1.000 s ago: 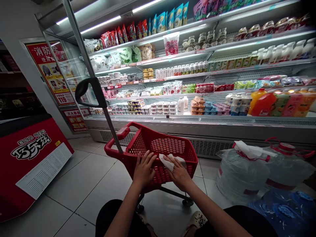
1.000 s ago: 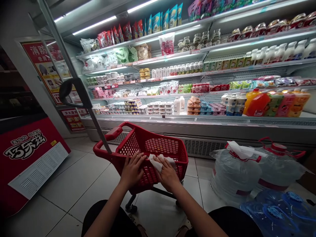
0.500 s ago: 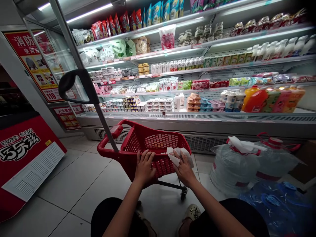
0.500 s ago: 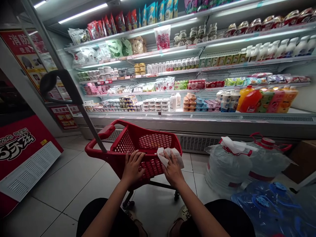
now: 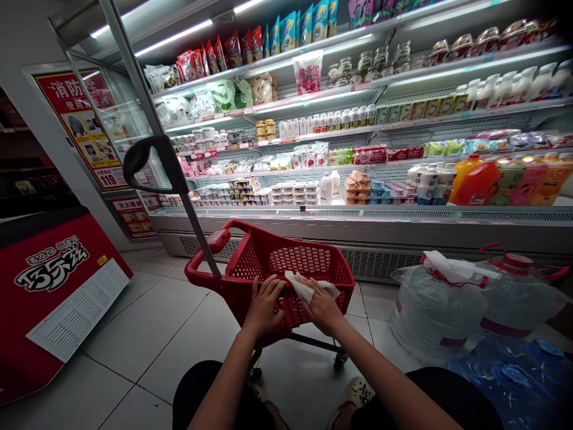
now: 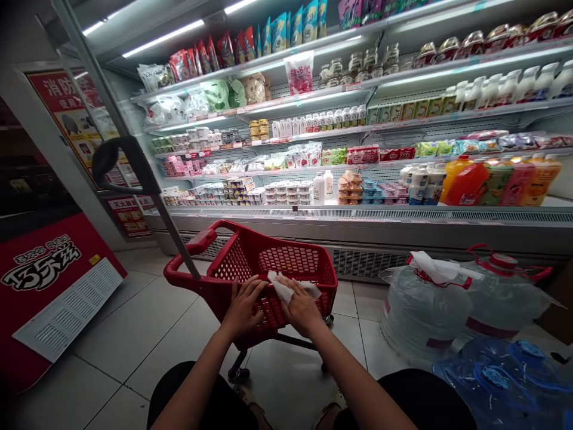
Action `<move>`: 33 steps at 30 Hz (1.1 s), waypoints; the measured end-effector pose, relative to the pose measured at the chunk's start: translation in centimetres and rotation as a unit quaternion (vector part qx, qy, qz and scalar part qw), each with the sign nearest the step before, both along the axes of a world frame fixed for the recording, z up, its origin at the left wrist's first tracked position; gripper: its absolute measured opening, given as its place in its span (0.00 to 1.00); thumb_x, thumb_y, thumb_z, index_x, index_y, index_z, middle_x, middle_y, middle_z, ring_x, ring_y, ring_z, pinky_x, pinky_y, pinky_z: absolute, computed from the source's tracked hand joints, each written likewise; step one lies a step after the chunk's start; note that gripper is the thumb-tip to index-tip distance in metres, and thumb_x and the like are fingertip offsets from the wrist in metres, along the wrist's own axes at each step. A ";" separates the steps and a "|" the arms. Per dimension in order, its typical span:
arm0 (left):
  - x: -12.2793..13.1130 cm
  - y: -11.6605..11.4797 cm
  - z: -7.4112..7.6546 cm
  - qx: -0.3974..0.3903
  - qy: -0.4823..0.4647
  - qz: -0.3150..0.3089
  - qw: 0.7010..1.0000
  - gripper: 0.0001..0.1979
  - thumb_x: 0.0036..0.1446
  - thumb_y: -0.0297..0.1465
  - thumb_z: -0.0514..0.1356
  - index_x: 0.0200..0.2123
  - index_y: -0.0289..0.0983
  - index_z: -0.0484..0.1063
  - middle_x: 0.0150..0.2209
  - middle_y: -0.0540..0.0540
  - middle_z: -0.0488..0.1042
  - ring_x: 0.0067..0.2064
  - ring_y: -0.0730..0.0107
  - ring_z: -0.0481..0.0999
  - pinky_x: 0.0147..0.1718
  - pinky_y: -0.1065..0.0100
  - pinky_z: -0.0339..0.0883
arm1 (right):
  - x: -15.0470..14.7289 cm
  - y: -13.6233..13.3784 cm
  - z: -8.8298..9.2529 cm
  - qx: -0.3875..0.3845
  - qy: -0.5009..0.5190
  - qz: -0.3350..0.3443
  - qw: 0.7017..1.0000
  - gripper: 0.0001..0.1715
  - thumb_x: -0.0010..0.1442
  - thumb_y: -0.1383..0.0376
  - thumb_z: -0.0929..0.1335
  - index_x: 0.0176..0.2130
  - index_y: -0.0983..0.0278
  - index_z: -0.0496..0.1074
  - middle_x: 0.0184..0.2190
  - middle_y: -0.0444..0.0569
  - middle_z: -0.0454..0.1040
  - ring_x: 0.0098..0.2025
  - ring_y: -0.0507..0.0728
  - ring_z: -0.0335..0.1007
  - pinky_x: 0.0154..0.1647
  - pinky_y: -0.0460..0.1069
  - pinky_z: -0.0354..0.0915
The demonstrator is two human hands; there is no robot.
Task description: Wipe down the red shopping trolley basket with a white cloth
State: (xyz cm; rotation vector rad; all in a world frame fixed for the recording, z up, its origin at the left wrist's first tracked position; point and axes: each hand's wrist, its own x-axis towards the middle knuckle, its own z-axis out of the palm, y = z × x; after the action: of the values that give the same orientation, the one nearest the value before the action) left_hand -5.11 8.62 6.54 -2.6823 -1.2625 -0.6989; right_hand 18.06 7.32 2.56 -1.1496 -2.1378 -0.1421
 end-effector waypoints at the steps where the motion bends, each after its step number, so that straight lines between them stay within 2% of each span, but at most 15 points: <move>1: -0.1 0.0 0.1 -0.005 -0.001 -0.002 1.000 0.39 0.52 0.25 0.58 0.69 0.43 0.61 0.66 0.43 0.69 0.73 0.53 0.57 0.74 0.41 0.23 | 1.5 -0.3 -0.3 -0.003 -0.008 -0.011 1.000 0.40 0.74 0.64 0.58 0.78 0.57 0.40 0.75 0.46 0.55 0.75 0.57 0.51 0.76 0.59 0.52; 4: -0.1 -0.1 0.4 -0.010 -0.004 -0.001 1.000 0.38 0.52 0.25 0.58 0.68 0.44 0.62 0.65 0.43 0.70 0.74 0.54 0.56 0.74 0.41 0.22 | 5.9 -1.2 -1.5 -0.034 0.007 -0.094 0.995 0.38 0.75 0.63 0.56 0.78 0.57 0.39 0.75 0.46 0.54 0.76 0.56 0.51 0.75 0.59 0.54; 7: 0.3 0.1 0.4 -0.010 -0.004 -0.002 1.000 0.37 0.52 0.25 0.58 0.67 0.43 0.63 0.65 0.42 0.70 0.74 0.53 0.56 0.73 0.40 0.22 | 7.3 -1.3 -2.2 -0.056 0.054 -0.157 0.985 0.38 0.75 0.62 0.55 0.78 0.59 0.40 0.76 0.49 0.54 0.76 0.58 0.51 0.75 0.60 0.53; 9: 0.7 0.3 0.4 -0.006 -0.003 -0.006 1.000 0.37 0.52 0.25 0.58 0.67 0.42 0.64 0.64 0.42 0.71 0.74 0.53 0.56 0.73 0.40 0.22 | 5.5 -0.8 -2.1 -0.049 0.069 -0.152 0.985 0.38 0.74 0.63 0.55 0.78 0.61 0.42 0.75 0.51 0.55 0.76 0.59 0.50 0.76 0.61 0.51; 13: 1.3 0.4 0.3 0.005 -0.008 -0.007 1.000 0.37 0.51 0.25 0.58 0.67 0.41 0.63 0.65 0.41 0.70 0.74 0.53 0.56 0.73 0.40 0.21 | -1.1 0.3 -0.8 -0.019 0.045 -0.049 0.998 0.40 0.72 0.66 0.58 0.77 0.61 0.44 0.75 0.50 0.55 0.76 0.60 0.48 0.77 0.61 0.49; 14: 1.4 0.4 0.3 0.004 -0.009 -0.006 1.000 0.38 0.52 0.25 0.58 0.68 0.40 0.63 0.65 0.40 0.70 0.74 0.53 0.56 0.73 0.40 0.21 | -2.4 0.5 -0.5 -0.016 0.048 -0.043 0.998 0.40 0.71 0.66 0.58 0.77 0.62 0.45 0.75 0.51 0.55 0.76 0.61 0.49 0.77 0.61 0.50; 16: 1.5 0.2 0.3 0.003 -0.003 -0.007 1.000 0.39 0.52 0.25 0.58 0.69 0.40 0.61 0.67 0.40 0.69 0.75 0.53 0.55 0.74 0.40 0.22 | -3.6 0.6 -0.1 -0.015 0.052 -0.035 0.998 0.41 0.70 0.67 0.58 0.77 0.63 0.45 0.75 0.52 0.56 0.75 0.62 0.52 0.76 0.62 0.52; 18: 1.4 0.1 0.4 0.012 0.010 -0.011 1.000 0.41 0.53 0.25 0.57 0.71 0.40 0.58 0.70 0.42 0.66 0.75 0.55 0.54 0.74 0.42 0.23 | -2.8 0.5 -0.1 -0.017 0.047 -0.033 0.998 0.41 0.70 0.67 0.58 0.77 0.62 0.45 0.74 0.52 0.58 0.75 0.61 0.53 0.76 0.63 0.53; 22: 0.3 -0.4 0.9 0.057 0.031 0.001 0.998 0.45 0.56 0.23 0.55 0.76 0.41 0.47 0.76 0.45 0.54 0.76 0.61 0.51 0.76 0.49 0.32 | 1.9 0.1 -0.6 -0.038 0.035 -0.074 0.996 0.40 0.71 0.66 0.57 0.78 0.60 0.43 0.74 0.51 0.59 0.74 0.60 0.54 0.75 0.63 0.54; 24: -0.4 -0.6 1.1 0.088 0.020 0.047 0.995 0.44 0.57 0.22 0.56 0.76 0.43 0.49 0.77 0.45 0.50 0.77 0.58 0.50 0.76 0.48 0.33 | 3.8 0.0 -1.0 -0.053 0.041 -0.103 0.992 0.39 0.72 0.65 0.56 0.77 0.59 0.44 0.74 0.48 0.59 0.74 0.58 0.54 0.75 0.61 0.54; 26: -0.8 -0.8 1.1 0.109 0.008 0.093 0.990 0.41 0.57 0.23 0.57 0.73 0.45 0.57 0.76 0.45 0.51 0.77 0.53 0.50 0.75 0.43 0.32 | 4.4 0.2 -1.1 -0.058 0.048 -0.121 0.990 0.38 0.72 0.64 0.56 0.77 0.58 0.46 0.73 0.48 0.60 0.74 0.58 0.54 0.76 0.61 0.53; 28: -0.7 -1.0 1.1 0.111 0.005 0.114 0.987 0.37 0.57 0.24 0.59 0.70 0.44 0.63 0.75 0.42 0.55 0.76 0.48 0.52 0.75 0.40 0.31 | 3.4 0.5 -1.1 -0.051 0.051 -0.130 0.989 0.38 0.72 0.65 0.56 0.77 0.58 0.46 0.72 0.49 0.62 0.75 0.59 0.53 0.76 0.62 0.52; 30: -0.3 -1.0 1.1 0.105 -0.001 0.118 0.988 0.35 0.56 0.25 0.60 0.68 0.42 0.66 0.73 0.39 0.60 0.75 0.46 0.54 0.75 0.39 0.33 | 1.0 0.7 -0.7 -0.039 0.049 -0.124 0.990 0.39 0.71 0.66 0.57 0.77 0.61 0.46 0.72 0.52 0.62 0.75 0.61 0.51 0.76 0.64 0.51; 33: 0.4 -1.0 1.1 0.101 -0.017 0.115 0.988 0.37 0.56 0.27 0.61 0.70 0.42 0.64 0.72 0.39 0.63 0.74 0.45 0.56 0.75 0.38 0.33 | -3.9 0.7 0.5 -0.019 0.038 -0.080 0.996 0.42 0.69 0.69 0.58 0.77 0.67 0.44 0.74 0.55 0.57 0.77 0.63 0.47 0.76 0.63 0.51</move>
State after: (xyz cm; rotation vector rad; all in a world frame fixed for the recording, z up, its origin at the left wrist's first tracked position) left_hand -4.72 7.64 7.60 -2.3283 -1.3975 -0.7961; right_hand 14.14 8.07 3.02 -1.3267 -1.9887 -0.1286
